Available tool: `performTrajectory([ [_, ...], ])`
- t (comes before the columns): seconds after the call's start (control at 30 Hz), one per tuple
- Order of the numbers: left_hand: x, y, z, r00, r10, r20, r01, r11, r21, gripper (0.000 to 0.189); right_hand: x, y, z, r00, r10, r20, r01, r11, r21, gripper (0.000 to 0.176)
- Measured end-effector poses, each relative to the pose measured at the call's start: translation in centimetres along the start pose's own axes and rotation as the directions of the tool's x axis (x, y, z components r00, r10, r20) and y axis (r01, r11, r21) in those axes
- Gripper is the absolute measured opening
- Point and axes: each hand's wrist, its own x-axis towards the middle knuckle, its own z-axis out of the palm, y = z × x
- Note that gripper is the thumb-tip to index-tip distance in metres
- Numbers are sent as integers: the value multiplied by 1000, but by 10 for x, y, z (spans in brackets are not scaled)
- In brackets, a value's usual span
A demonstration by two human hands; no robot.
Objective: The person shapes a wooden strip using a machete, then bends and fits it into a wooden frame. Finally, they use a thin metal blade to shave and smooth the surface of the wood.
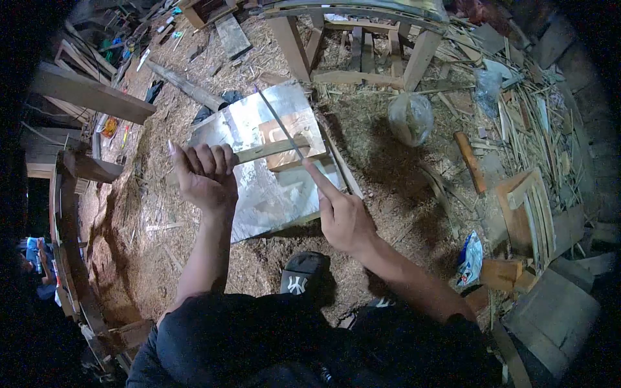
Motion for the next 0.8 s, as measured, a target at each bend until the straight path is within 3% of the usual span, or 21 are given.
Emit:
performTrajectory([
  [0.07, -1, 1, 2, 996, -11, -88, 13, 1000, 17, 55, -2, -6, -4, 999, 38, 6, -38, 998, 51, 63],
  [0.13, -2, 2, 5, 998, 13, -64, -10, 999, 45, 55, 2, -20, -16, 998, 68, 16, -69, 991, 117, 61],
  [0.2, -4, 1, 4, 1000, 14, -16, -12, 997, 80, 55, 7, -22, -23, 956, -211, -204, 248, 952, 179, 59],
  [0.23, -4, 0, 4, 999, 7, -41, -4, 997, 78, 55, 10, -31, -28, 921, -251, -297, 324, 918, 228, 58],
  [0.37, -4, -1, 11, 999, 31, -32, -27, 994, 105, 54, -3, 1, -6, 874, -324, -362, 405, 897, 177, 60],
  [0.4, -5, -1, 14, 999, 39, -16, -36, 992, 119, 53, -1, -5, -4, 983, -125, -136, 144, 980, 139, 60],
  [0.47, -5, -1, 17, 999, 49, 2, -49, 992, 120, 53, -4, 3, 3, 1000, 16, 4, -16, 999, 31, 60],
  [0.5, -3, -2, 17, 998, 69, 6, -69, 989, 129, 52, 0, -3, -4, 1000, 10, -8, -10, 1000, 25, 60],
  [0.57, -7, -3, 17, 997, 74, 3, -74, 985, 154, 52, 1, -23, -20, 983, 159, 93, -171, 977, 131, 59],
  [0.6, -6, -5, 18, 997, 80, -3, -78, 985, 157, 51, 3, -26, -23, 983, 157, 95, -169, 977, 133, 59],
  [0.67, -4, -4, 18, 996, 87, -17, -84, 984, 159, 51, 6, -30, -29, 990, -103, -100, 121, 972, 203, 58],
  [0.7, -5, -4, 18, 996, 82, -25, -76, 983, 170, 51, 12, -30, -31, 935, -249, -252, 305, 928, 214, 57],
  [0.73, -4, -4, 19, 997, 75, -29, -69, 981, 180, 51, 10, -29, -31, 936, -248, -250, 303, 928, 215, 57],
  [0.8, -3, -5, 22, 997, 73, -14, -70, 983, 168, 51, 3, -27, -30, 861, -309, -404, 425, 874, 237, 56],
])
